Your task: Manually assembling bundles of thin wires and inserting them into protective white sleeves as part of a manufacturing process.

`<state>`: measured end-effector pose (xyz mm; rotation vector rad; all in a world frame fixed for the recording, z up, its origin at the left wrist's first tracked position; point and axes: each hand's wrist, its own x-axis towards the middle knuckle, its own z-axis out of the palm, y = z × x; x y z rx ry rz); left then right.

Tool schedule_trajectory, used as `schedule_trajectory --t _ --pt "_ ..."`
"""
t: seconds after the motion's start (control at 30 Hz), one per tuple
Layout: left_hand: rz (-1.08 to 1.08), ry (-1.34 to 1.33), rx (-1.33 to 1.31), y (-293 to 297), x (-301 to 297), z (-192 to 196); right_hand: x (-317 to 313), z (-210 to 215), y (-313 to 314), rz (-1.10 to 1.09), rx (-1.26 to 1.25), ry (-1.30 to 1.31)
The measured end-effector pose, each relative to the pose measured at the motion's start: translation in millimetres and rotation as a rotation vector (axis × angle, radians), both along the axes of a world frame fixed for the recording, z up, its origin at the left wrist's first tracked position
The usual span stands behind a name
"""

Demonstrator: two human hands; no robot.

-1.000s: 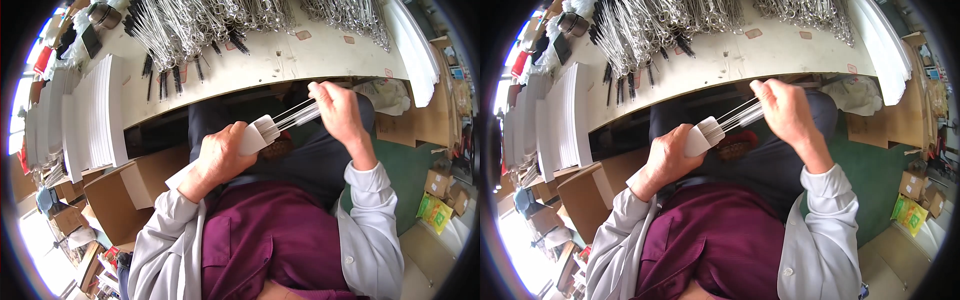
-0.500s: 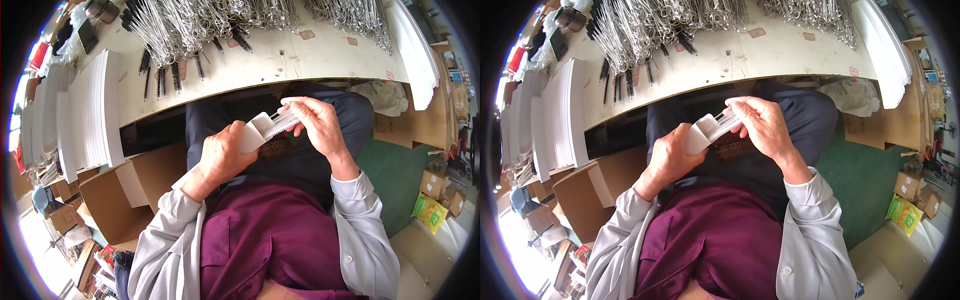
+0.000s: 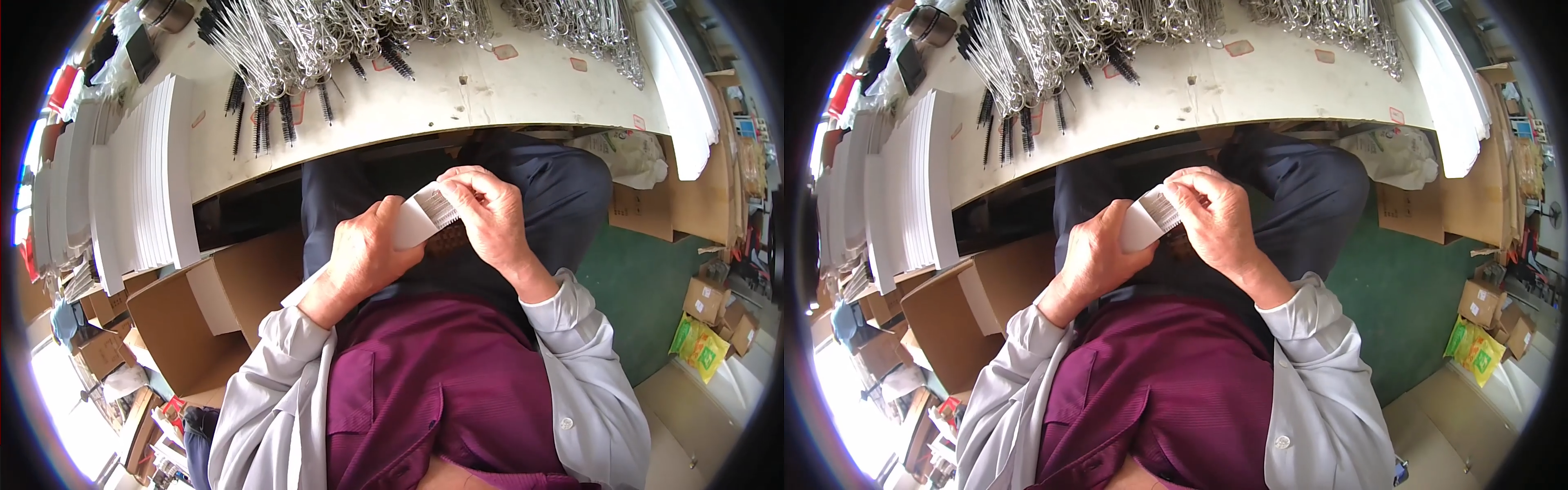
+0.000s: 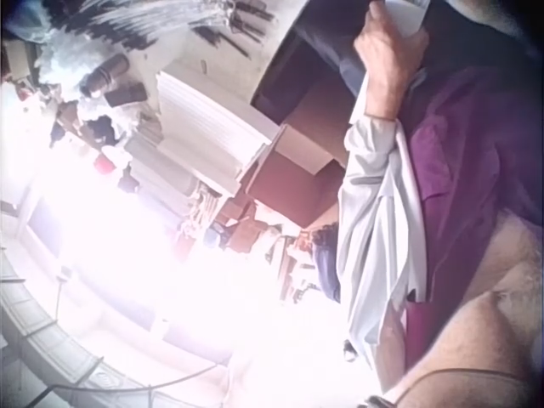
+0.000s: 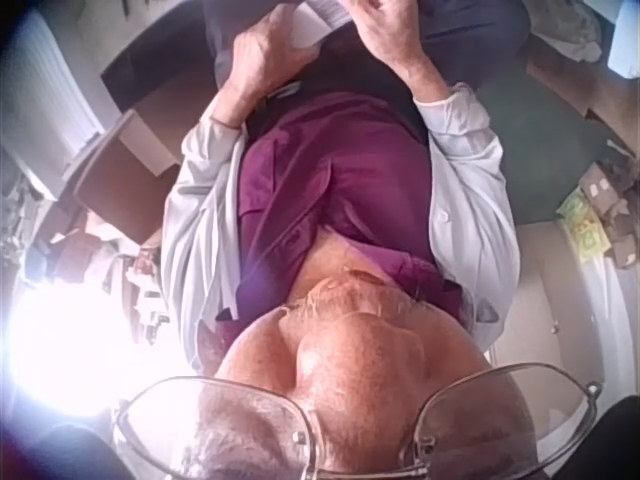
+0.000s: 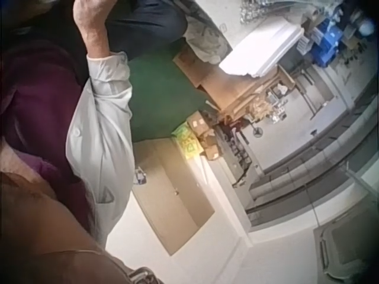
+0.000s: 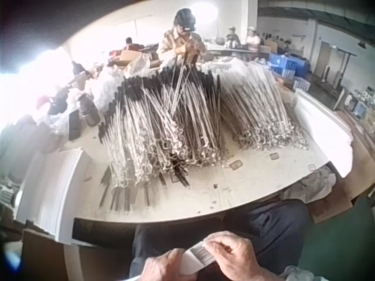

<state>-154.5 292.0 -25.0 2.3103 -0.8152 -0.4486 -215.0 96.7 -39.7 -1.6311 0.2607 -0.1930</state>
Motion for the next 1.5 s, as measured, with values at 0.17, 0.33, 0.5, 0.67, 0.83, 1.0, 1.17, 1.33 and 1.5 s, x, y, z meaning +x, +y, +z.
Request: schedule_trajectory --t 0.17,0.33,0.5,0.67,0.83,1.0,1.17,1.33,1.5 --pt "-0.015 -0.014 -0.028 -0.6 -4.4 -4.0 -0.2 0.0 26.3 0.016 -0.172 -0.141" --pt "-0.015 0.018 -0.041 4.7 -2.8 -2.1 -3.5 -8.4 21.9 0.101 -0.135 -0.092" --pt "0.051 -0.02 -0.103 5.7 2.5 0.0 -11.4 3.1 14.4 0.144 -0.6 -0.218" --pt "0.07 0.077 -0.09 7.9 0.7 0.4 -21.9 1.7 14.3 0.127 -0.615 -0.22" --pt "0.085 0.103 -0.096 9.2 0.5 -4.9 -19.6 3.6 28.0 0.127 -0.523 -0.137" --pt "0.068 0.155 -0.098 13.5 -9.9 -12.5 -18.1 3.9 18.2 0.29 -0.486 -0.103" --pt "0.066 0.144 -0.14 10.4 -6.3 -3.8 -21.2 2.2 11.8 0.235 -0.204 -0.096" --pt "0.098 0.151 -0.159 8.8 -6.2 -2.8 -24.1 -3.7 20.9 0.13 -0.065 -0.033" --pt "0.093 0.137 -0.186 5.0 -8.6 -4.3 -22.1 0.1 34.1 -0.031 0.065 0.055"
